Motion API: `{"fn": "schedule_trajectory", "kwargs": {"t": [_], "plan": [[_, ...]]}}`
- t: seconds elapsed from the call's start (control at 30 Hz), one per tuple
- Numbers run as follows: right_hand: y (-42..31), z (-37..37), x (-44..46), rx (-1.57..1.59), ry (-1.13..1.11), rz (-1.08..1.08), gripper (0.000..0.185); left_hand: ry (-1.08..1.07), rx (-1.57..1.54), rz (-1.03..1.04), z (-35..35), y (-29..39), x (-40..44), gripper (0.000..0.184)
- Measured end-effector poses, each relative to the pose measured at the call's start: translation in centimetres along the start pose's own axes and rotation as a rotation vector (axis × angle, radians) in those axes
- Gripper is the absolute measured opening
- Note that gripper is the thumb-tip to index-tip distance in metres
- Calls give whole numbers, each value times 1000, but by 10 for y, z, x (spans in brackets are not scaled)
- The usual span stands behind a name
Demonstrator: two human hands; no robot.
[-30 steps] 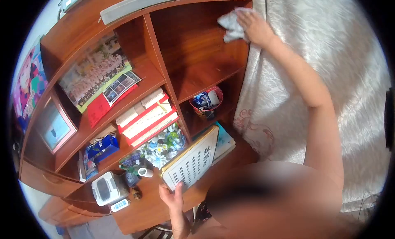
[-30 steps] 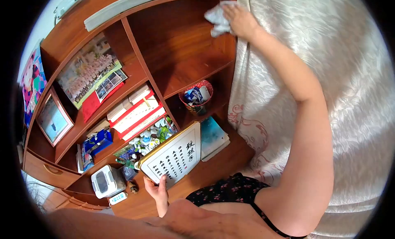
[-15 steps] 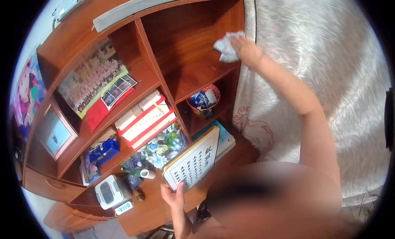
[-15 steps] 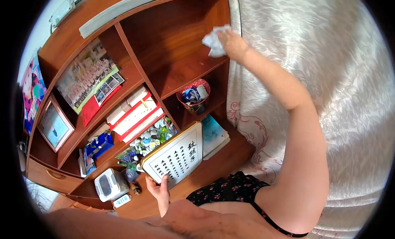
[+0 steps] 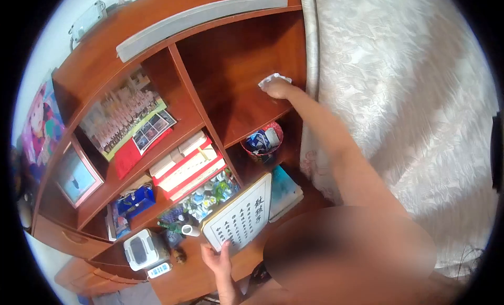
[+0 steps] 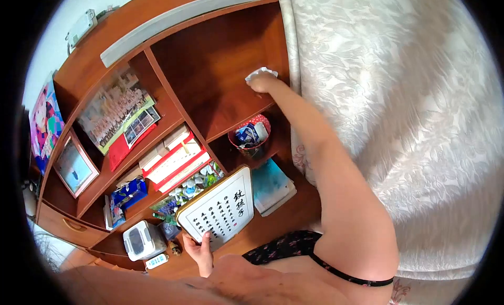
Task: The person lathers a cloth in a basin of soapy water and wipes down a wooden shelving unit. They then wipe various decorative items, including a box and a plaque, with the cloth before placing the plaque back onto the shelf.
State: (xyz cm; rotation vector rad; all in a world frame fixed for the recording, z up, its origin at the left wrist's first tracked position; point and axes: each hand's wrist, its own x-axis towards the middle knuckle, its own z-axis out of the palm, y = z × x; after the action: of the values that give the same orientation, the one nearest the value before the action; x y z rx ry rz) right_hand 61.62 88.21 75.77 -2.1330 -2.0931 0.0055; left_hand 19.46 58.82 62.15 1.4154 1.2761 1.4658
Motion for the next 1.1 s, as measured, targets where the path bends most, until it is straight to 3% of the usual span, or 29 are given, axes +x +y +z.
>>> {"fn": "schedule_trajectory", "kwargs": {"t": [0.03,0.07,0.13,0.2,0.27,0.33,0.4,0.53,0.6,0.67,0.73,0.77,0.87,0.97,1.03,1.07,1.1], "plan": [[-12,-13,-5,-95,-163,54,35,10,-13,3,3,4,1,25],[-11,-3,-8,-87,-162,59,35,4,-7,6,5,8,3,25],[-6,24,-12,-36,215,-136,31,0,-82,6,13,12,7,23],[-22,35,-36,254,378,-460,25,-20,-35,79,16,6,15,25],[-29,5,-51,267,253,-404,22,-36,20,148,18,7,18,28],[-21,-37,-40,-112,30,-28,19,-31,-53,128,21,11,21,29],[-9,-73,-29,-213,526,21,17,3,-42,169,25,14,22,31],[7,-129,14,-623,1251,-298,20,19,-118,4,30,17,14,31],[12,-127,27,-580,1227,-284,27,16,-113,-21,32,14,11,30],[10,-115,31,-540,1199,-268,35,15,61,132,32,8,8,28],[-1,-98,29,-762,1069,12,42,10,58,120,31,7,7,26],[-12,-91,19,-888,859,167,48,8,48,108,30,9,8,26],[-11,-31,14,-897,724,240,49,13,71,101,25,3,8,26],[-14,13,0,-752,715,231,52,28,24,68,24,1,5,27],[-29,7,-18,-570,332,227,58,37,19,111,24,9,8,28],[-26,6,-18,-569,334,234,58,30,19,116,21,7,7,28],[-21,5,-14,-242,183,246,60,20,39,138,17,3,5,29]]}}
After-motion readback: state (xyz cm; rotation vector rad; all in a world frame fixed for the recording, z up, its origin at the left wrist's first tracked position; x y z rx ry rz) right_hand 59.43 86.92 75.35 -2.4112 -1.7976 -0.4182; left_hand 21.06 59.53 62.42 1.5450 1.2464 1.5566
